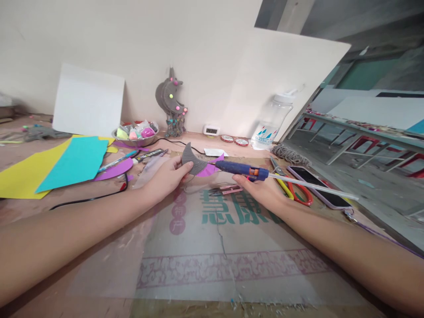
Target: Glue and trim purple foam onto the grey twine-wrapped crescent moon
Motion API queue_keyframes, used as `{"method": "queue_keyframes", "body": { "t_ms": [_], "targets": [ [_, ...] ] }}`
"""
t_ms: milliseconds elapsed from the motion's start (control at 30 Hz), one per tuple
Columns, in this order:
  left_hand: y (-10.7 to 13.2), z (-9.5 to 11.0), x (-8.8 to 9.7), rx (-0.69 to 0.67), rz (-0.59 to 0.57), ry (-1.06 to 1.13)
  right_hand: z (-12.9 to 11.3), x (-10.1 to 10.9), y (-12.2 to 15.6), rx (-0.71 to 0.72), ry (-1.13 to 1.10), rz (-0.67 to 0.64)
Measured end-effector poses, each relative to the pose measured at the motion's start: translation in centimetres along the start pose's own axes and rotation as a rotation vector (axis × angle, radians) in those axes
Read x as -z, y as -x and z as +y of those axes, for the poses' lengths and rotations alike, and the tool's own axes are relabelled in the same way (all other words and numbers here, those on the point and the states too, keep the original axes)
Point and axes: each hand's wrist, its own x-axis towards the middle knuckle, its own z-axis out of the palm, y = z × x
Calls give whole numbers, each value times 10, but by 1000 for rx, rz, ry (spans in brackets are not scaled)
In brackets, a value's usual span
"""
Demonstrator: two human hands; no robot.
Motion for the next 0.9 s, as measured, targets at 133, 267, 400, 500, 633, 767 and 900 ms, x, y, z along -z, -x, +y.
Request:
{"method": "queue_keyframes", "body": {
  "t_ms": [133, 267, 400, 500, 633, 767, 900],
  "targets": [
    [0, -2, 0, -27, -28, 18, -1, 7, -8, 82, 32, 72],
    [1, -4, 0, -45, -35, -9, 10, 17, -28, 74, 19, 109],
    [1, -2, 0, -34, -36, -36, 28, 26, -60, -26, 141, 121],
    [1, 1, -1, -21, -33, -48, 41, 24, -86, -126, 242, 82],
    [2, 6, -1, -13, -17, -92, 59, 10, -113, -176, 300, 14],
    [2, 7, -1, -7, -18, -111, 68, 0, -122, -173, 400, -15],
    [2, 4, -1, -12, -25, -80, 66, 4, -120, -140, 493, -60]
  ]
}}
